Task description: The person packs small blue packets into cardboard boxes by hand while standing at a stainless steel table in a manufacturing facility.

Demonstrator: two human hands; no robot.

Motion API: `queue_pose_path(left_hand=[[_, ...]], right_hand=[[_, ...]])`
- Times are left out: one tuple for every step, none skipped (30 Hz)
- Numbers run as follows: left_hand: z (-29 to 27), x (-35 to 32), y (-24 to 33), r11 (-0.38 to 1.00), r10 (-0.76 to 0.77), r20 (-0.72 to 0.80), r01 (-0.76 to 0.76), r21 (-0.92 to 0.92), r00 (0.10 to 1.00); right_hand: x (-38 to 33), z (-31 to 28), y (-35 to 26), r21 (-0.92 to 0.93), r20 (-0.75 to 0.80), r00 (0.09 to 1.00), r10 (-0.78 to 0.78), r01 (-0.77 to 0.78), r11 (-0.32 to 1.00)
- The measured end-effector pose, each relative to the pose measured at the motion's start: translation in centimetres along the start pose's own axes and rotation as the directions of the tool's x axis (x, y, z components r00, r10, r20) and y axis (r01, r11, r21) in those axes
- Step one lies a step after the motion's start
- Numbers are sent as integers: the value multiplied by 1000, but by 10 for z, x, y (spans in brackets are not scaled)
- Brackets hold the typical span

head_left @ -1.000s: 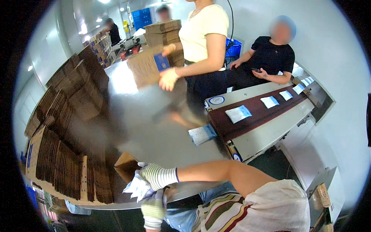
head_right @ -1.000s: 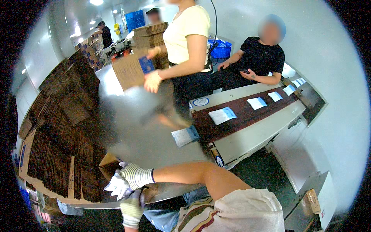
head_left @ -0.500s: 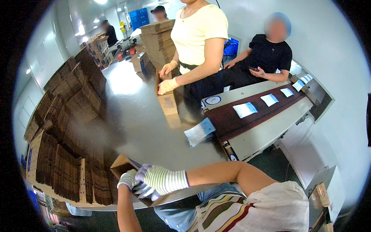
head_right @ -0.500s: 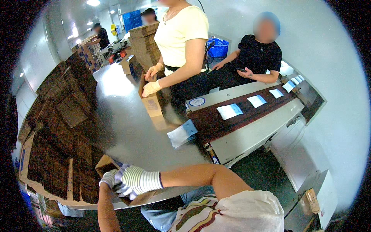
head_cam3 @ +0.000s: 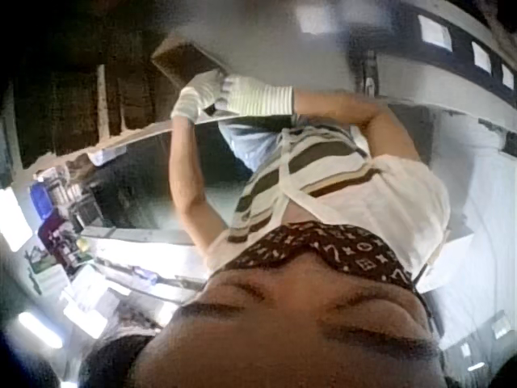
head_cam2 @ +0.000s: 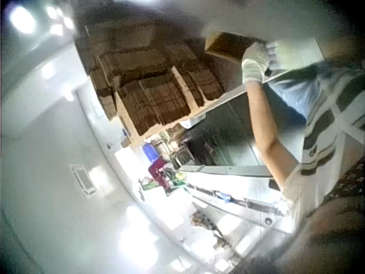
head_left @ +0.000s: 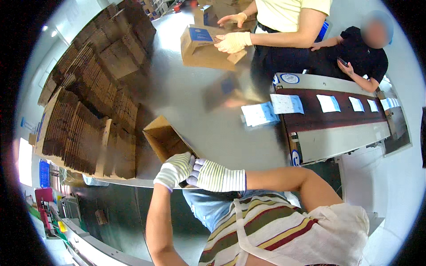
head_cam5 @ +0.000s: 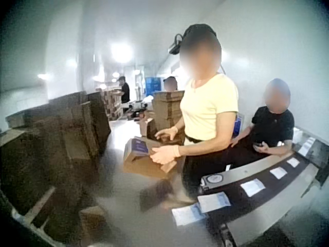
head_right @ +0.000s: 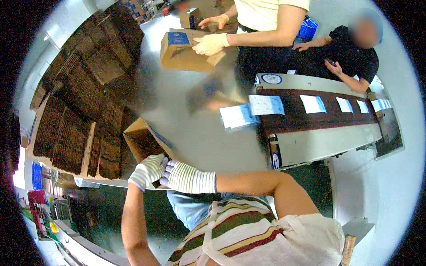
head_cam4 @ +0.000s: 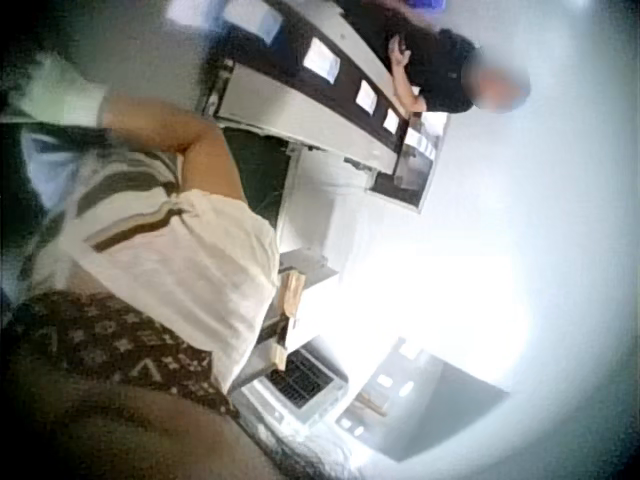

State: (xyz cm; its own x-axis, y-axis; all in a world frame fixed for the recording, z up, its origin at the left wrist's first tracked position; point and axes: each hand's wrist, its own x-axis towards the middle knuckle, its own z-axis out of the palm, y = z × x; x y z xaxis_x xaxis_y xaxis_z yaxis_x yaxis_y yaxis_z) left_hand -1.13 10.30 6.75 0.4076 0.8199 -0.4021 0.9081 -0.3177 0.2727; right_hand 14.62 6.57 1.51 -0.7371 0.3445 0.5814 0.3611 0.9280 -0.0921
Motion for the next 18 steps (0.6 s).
queue_pose_path(left_hand=[[-3, -10, 11, 997, -59, -127, 53, -50, 990], [2, -16, 15, 999, -50, -177, 51, 0, 983], [13, -28, 11, 987, 35, -255, 6, 159, 966], [19, -27, 17, 973, -85, -222, 128, 190, 971], [23, -25, 22, 943, -205, -192, 246, 224, 960], [27, -28, 19, 932, -255, -240, 304, 195, 937], [27, -24, 21, 938, -239, -255, 290, 189, 937], [28, -20, 23, 943, -224, -269, 278, 182, 937], [26, -18, 23, 946, -216, -292, 274, 173, 932], [25, -15, 23, 945, -212, -280, 269, 184, 936], [26, -15, 22, 944, -218, -273, 274, 184, 937], [26, -13, 21, 946, -214, -270, 268, 181, 939], [27, -14, 20, 946, -221, -265, 272, 177, 939], [26, -13, 23, 951, -201, -278, 255, 174, 940], [27, -14, 22, 953, -195, -285, 250, 169, 938], [26, -14, 22, 958, -182, -299, 238, 162, 937], [27, -19, 21, 957, -187, -307, 244, 160, 933], [25, -20, 22, 955, -189, -307, 248, 165, 933]], right_hand=[[-2, -14, -1, 81, 54, 999, -2, -2, 997], [-9, -18, -2, 147, -105, 993, -52, 67, 987], [-13, -20, -5, 210, -270, 956, -112, 172, 962], [-17, -35, -5, 288, -238, 964, -114, 182, 940], [-21, -41, -4, 319, -224, 970, -91, 161, 934], [-25, -41, 0, 367, -169, 985, -43, 103, 925], [-33, -46, 11, 393, -107, 994, 19, 25, 919], [-43, -51, 26, 362, 47, 997, 56, -69, 930], [-53, -61, 40, 311, 206, 970, 130, -191, 931], [-69, -63, 60, 260, 258, 952, 164, -232, 937], [-73, -74, 78, 216, 278, 929, 245, -309, 926], [-74, -93, 96, 170, 311, 890, 334, -397, 902], [-83, -102, 121, 107, 335, 850, 408, -464, 879], [-110, -93, 163, 117, 281, 891, 358, -402, 908], [-128, -97, 192, 50, 253, 777, 576, -606, 794], [-133, -105, 217, -1, 299, 690, 659, -691, 723], [-108, -134, 220, -223, 402, 592, 699, -677, 702], [-110, -137, 242, -169, 494, 521, 696, -728, 664]])
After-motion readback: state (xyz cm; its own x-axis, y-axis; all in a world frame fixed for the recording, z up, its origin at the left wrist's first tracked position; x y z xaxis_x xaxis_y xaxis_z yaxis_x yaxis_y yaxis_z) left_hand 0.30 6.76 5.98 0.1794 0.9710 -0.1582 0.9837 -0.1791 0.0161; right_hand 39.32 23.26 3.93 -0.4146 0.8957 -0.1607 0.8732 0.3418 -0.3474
